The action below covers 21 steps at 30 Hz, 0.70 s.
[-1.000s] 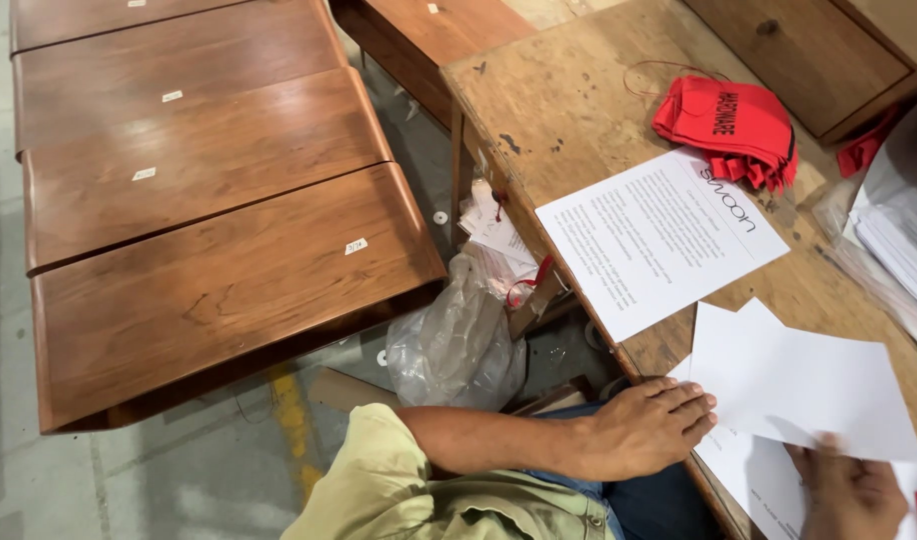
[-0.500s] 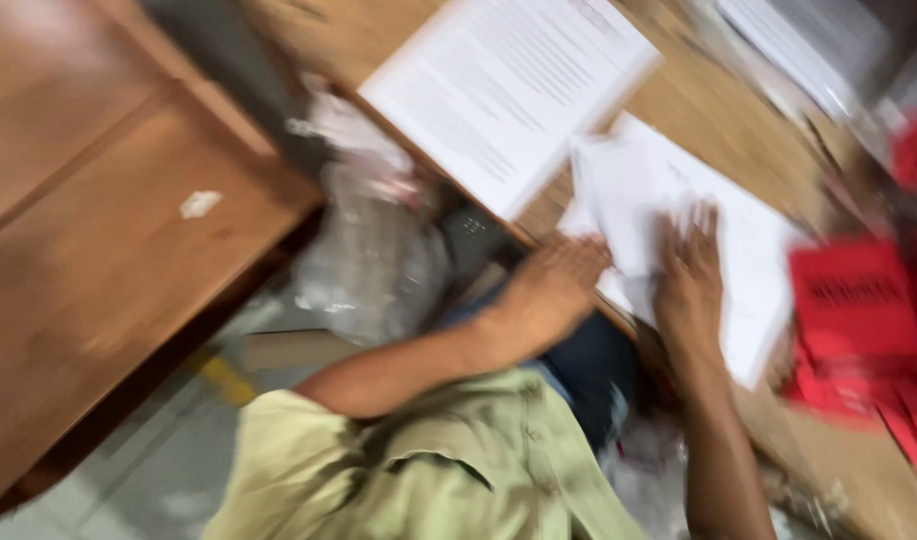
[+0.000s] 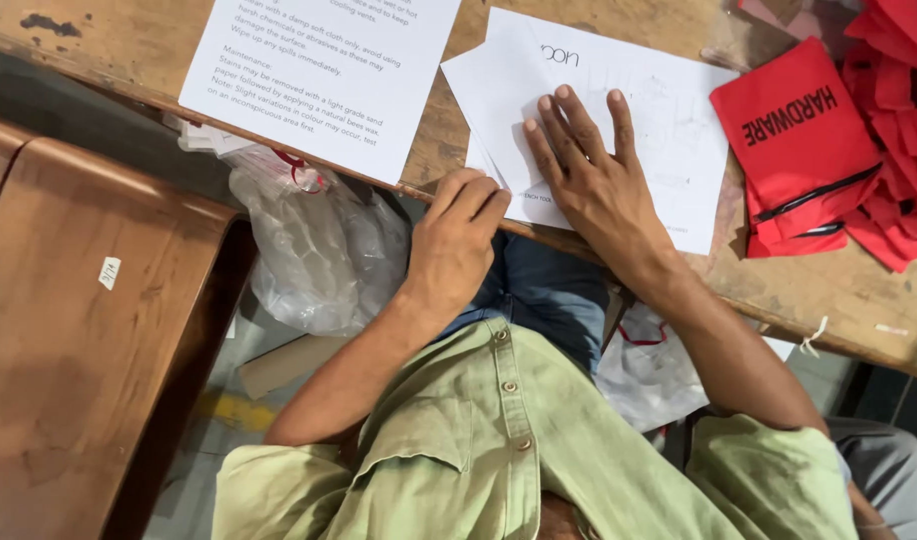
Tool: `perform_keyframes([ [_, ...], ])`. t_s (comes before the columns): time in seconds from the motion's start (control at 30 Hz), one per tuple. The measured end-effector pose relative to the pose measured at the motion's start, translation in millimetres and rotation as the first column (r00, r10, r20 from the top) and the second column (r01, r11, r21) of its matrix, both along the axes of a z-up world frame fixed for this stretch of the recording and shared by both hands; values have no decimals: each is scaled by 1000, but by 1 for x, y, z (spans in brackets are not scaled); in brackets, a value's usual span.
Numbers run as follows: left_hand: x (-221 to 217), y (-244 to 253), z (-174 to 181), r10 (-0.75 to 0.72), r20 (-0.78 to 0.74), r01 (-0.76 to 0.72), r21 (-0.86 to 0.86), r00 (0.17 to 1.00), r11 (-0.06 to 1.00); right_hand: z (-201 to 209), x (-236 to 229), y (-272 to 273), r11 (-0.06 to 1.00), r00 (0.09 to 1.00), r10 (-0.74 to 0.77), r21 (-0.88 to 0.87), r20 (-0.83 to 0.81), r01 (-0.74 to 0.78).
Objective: Folding furniture instruction manuals and placing them into red hardware bags.
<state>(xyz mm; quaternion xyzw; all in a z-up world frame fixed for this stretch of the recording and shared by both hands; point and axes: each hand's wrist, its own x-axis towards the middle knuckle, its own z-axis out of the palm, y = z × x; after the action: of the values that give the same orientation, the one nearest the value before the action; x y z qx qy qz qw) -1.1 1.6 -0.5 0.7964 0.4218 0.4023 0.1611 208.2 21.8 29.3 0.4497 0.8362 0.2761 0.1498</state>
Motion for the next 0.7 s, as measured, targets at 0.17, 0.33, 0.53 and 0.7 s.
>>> perform_keyframes([
  [0.17, -4, 5, 0, -1, 50, 1, 1, 999, 1000, 6, -8, 3, 1000, 997, 25, 12, 75, -26],
  [0.33, -6, 11, 1, 4, 150, 11, -98, 989, 995, 6, -10, 2, 999, 994, 42, 17, 102, -44],
  [0.53, -6, 12, 1, 6, 180, 19, -135, 984, 991, 8, -10, 2, 997, 998, 68, -45, 2, -68],
  [0.7, -2, 10, 2, 28, 90, -24, -46, 996, 999, 9, -13, 3, 995, 999, 24, -97, -45, -28],
])
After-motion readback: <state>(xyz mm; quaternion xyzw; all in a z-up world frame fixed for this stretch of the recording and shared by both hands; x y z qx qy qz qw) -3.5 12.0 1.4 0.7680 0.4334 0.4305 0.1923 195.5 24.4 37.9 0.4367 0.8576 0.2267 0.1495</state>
